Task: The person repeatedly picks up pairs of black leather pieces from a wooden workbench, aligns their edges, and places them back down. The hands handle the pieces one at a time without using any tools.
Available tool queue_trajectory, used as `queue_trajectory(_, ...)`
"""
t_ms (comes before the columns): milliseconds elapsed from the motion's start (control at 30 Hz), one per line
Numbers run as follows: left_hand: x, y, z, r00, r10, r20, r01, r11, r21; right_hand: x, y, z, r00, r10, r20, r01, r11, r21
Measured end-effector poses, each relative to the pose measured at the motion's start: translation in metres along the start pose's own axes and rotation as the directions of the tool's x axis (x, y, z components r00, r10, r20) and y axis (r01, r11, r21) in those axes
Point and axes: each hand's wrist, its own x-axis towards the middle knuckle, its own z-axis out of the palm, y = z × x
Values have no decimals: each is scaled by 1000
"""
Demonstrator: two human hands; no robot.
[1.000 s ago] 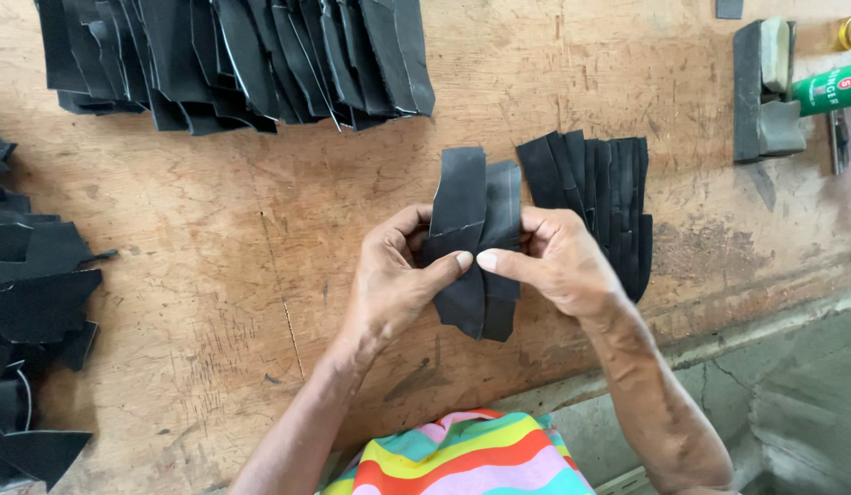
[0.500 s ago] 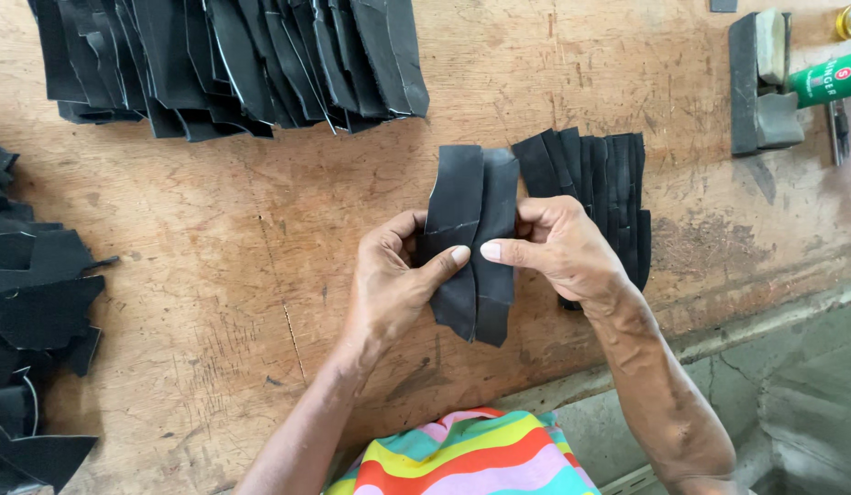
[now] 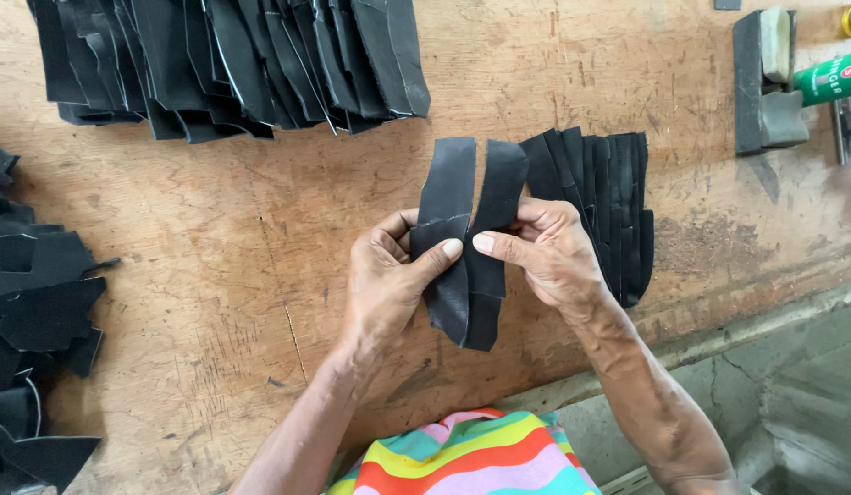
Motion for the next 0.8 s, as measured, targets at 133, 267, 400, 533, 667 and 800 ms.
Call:
queue_trajectory(133, 0, 3, -2, 999, -42, 9, 42, 998, -55, 0, -1, 3, 999, -50, 0, 50, 997, -58)
queue_trajectory(267, 1, 5, -5, 993, -120, 22, 122, 979, -161, -1, 0, 3, 995, -100, 23, 102, 990, -99)
queue_trajectory(400, 1, 4, -6, 997, -74, 17, 75, 992, -100, 0, -1, 6, 995, -100, 17, 101, 990, -100)
queue_trajectory(533, 3, -1, -4, 1000, -13, 2, 13, 1000, 20, 1, -3, 8, 998, -46, -38, 41, 991, -130)
queue_trajectory(667, 3, -1, -4, 1000, 2, 15, -3, 999, 43, 0, -3, 8, 997, -44, -60, 33, 985, -171)
queue_trajectory(800, 2, 1, -3, 1000, 15, 16, -16, 997, 78, -1, -1, 7, 997, -44, -64, 31, 983, -181)
